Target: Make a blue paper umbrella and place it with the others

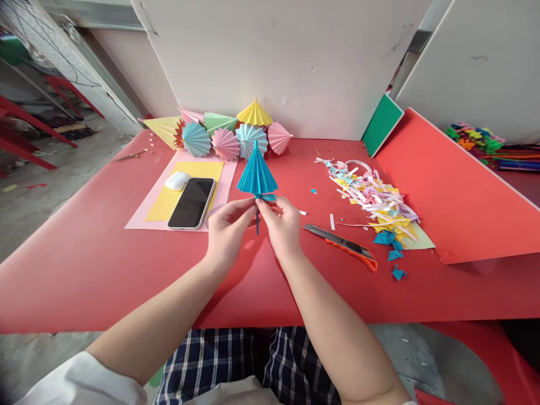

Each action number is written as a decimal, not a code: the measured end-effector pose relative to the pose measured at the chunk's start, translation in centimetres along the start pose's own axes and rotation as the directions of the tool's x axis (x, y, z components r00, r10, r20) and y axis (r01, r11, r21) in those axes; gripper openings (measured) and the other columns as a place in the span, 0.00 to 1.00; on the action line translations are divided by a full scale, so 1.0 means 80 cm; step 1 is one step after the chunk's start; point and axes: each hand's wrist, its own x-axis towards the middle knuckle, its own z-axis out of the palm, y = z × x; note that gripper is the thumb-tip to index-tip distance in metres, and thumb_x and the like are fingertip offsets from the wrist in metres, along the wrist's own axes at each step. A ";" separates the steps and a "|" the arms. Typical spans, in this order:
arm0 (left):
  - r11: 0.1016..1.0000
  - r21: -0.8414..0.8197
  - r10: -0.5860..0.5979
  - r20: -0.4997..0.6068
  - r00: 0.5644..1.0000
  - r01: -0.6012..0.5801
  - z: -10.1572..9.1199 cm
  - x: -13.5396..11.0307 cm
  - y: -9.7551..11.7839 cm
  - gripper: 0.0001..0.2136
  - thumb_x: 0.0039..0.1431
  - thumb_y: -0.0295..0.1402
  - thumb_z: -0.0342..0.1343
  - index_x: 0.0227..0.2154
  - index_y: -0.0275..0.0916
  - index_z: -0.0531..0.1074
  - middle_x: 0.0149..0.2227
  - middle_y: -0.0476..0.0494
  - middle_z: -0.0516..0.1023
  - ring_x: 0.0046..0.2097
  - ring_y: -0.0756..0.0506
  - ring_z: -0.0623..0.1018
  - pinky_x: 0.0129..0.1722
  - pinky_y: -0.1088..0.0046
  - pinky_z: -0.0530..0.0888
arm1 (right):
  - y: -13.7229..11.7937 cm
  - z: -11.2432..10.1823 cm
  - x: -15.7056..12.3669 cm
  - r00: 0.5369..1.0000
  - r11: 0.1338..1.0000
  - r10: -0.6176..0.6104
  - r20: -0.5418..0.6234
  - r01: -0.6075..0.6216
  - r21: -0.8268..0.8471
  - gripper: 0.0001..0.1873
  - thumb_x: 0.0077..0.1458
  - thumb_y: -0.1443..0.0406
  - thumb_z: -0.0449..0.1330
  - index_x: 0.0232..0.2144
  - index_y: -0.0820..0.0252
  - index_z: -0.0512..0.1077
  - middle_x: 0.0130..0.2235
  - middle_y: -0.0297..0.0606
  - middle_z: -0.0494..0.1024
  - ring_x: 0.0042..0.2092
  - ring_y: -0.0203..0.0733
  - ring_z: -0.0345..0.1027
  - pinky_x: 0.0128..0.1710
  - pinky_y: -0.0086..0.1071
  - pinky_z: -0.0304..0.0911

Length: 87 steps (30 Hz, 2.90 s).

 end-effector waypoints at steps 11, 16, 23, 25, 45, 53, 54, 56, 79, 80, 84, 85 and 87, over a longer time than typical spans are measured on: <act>0.938 -0.236 -0.254 0.034 0.967 0.255 -0.004 0.012 -0.003 0.11 0.45 0.35 0.64 0.31 0.37 0.73 0.33 0.47 0.75 0.35 0.51 0.75 0.35 0.75 0.73 | 0.011 -0.007 0.003 0.993 0.968 -0.105 0.053 0.114 -0.224 0.07 0.49 0.60 0.60 0.28 0.57 0.74 0.32 0.36 0.76 0.36 0.40 0.70 0.39 0.35 0.66; 0.911 -0.324 -0.248 0.068 0.966 0.256 -0.007 0.016 -0.006 0.09 0.46 0.33 0.63 0.31 0.36 0.74 0.32 0.47 0.75 0.32 0.53 0.74 0.35 0.77 0.72 | 0.000 -0.004 0.002 0.993 0.980 -0.083 0.085 0.097 -0.175 0.07 0.49 0.60 0.60 0.28 0.57 0.75 0.33 0.35 0.76 0.36 0.39 0.71 0.37 0.32 0.67; 0.904 -0.332 -0.251 0.100 0.963 0.270 -0.005 0.014 -0.006 0.10 0.47 0.34 0.63 0.32 0.34 0.75 0.31 0.46 0.76 0.31 0.53 0.75 0.37 0.75 0.73 | -0.005 -0.003 0.002 1.000 0.992 -0.014 0.027 0.017 -0.122 0.08 0.48 0.60 0.60 0.29 0.57 0.75 0.29 0.33 0.78 0.32 0.37 0.72 0.34 0.30 0.68; 0.903 -0.327 -0.255 0.109 0.961 0.277 -0.004 0.013 -0.006 0.09 0.48 0.34 0.63 0.32 0.34 0.75 0.31 0.47 0.75 0.31 0.53 0.75 0.37 0.75 0.73 | -0.003 -0.004 0.002 1.000 0.992 -0.016 0.025 0.019 -0.122 0.08 0.48 0.60 0.60 0.29 0.57 0.75 0.29 0.32 0.78 0.32 0.37 0.72 0.34 0.30 0.68; 0.905 -0.332 -0.258 0.072 0.963 0.267 -0.005 0.013 -0.002 0.08 0.46 0.34 0.63 0.28 0.35 0.75 0.26 0.50 0.73 0.28 0.55 0.73 0.36 0.77 0.71 | -0.008 -0.006 0.000 0.929 0.801 -0.346 0.132 0.366 -0.473 0.06 0.52 0.65 0.57 0.27 0.59 0.72 0.30 0.35 0.75 0.34 0.37 0.69 0.36 0.31 0.65; 0.940 -0.253 -0.231 0.021 0.973 0.228 -0.007 0.012 -0.003 0.07 0.46 0.34 0.63 0.27 0.36 0.75 0.29 0.48 0.76 0.32 0.52 0.76 0.37 0.73 0.72 | -0.004 -0.007 -0.001 0.983 0.929 -0.153 0.103 0.178 -0.325 0.08 0.51 0.60 0.58 0.29 0.58 0.74 0.31 0.35 0.76 0.35 0.39 0.71 0.36 0.32 0.67; 0.943 -0.250 -0.221 0.018 0.975 0.219 -0.007 0.012 -0.003 0.07 0.46 0.34 0.63 0.27 0.36 0.75 0.29 0.48 0.76 0.32 0.51 0.76 0.37 0.73 0.73 | -0.005 -0.007 -0.001 0.983 0.932 -0.149 0.104 0.175 -0.319 0.08 0.51 0.60 0.58 0.29 0.58 0.74 0.31 0.35 0.76 0.35 0.39 0.71 0.36 0.32 0.67; 0.950 -0.241 -0.201 0.013 0.979 0.198 -0.006 0.012 -0.004 0.07 0.47 0.34 0.62 0.27 0.36 0.74 0.29 0.47 0.76 0.33 0.51 0.76 0.37 0.72 0.73 | -0.007 -0.006 -0.001 0.983 0.929 -0.149 0.107 0.176 -0.327 0.08 0.51 0.60 0.58 0.29 0.58 0.74 0.32 0.35 0.76 0.35 0.39 0.70 0.36 0.32 0.67; 0.947 0.280 0.192 -0.093 0.977 -0.159 -0.005 0.003 -0.004 0.05 0.52 0.31 0.56 0.31 0.42 0.77 0.33 0.47 0.77 0.35 0.49 0.75 0.38 0.74 0.72 | -0.014 -0.004 -0.003 0.928 0.820 -0.322 0.186 0.371 -0.436 0.08 0.53 0.65 0.56 0.25 0.58 0.72 0.30 0.37 0.74 0.36 0.39 0.69 0.38 0.33 0.64; 0.937 0.301 0.210 -0.086 0.974 -0.175 -0.005 0.003 -0.005 0.06 0.53 0.31 0.56 0.31 0.43 0.77 0.33 0.47 0.77 0.36 0.49 0.75 0.38 0.73 0.71 | -0.015 -0.004 -0.004 0.929 0.820 -0.319 0.186 0.369 -0.437 0.08 0.53 0.65 0.56 0.25 0.58 0.72 0.30 0.37 0.74 0.35 0.39 0.68 0.38 0.32 0.64; 0.922 0.325 0.246 -0.067 0.967 -0.212 -0.005 0.003 -0.007 0.06 0.52 0.32 0.57 0.32 0.46 0.78 0.33 0.47 0.76 0.35 0.48 0.73 0.37 0.73 0.69 | -0.016 -0.004 -0.004 0.934 0.817 -0.310 0.176 0.356 -0.454 0.07 0.53 0.65 0.55 0.27 0.57 0.72 0.31 0.36 0.74 0.35 0.39 0.68 0.38 0.33 0.64; 0.919 0.329 0.251 -0.061 0.966 -0.218 -0.004 0.002 -0.007 0.07 0.53 0.33 0.57 0.33 0.46 0.78 0.33 0.47 0.75 0.34 0.48 0.72 0.36 0.74 0.68 | -0.016 -0.004 -0.004 0.934 0.813 -0.311 0.175 0.357 -0.460 0.07 0.54 0.65 0.55 0.26 0.57 0.72 0.30 0.36 0.74 0.35 0.39 0.68 0.38 0.33 0.64; 0.910 0.345 0.260 -0.042 0.965 -0.230 -0.004 0.002 -0.009 0.08 0.53 0.33 0.56 0.35 0.47 0.78 0.32 0.48 0.74 0.32 0.49 0.71 0.34 0.75 0.67 | -0.015 -0.004 -0.004 0.932 0.803 -0.320 0.170 0.362 -0.474 0.07 0.54 0.65 0.55 0.26 0.57 0.72 0.30 0.36 0.73 0.35 0.39 0.68 0.37 0.33 0.63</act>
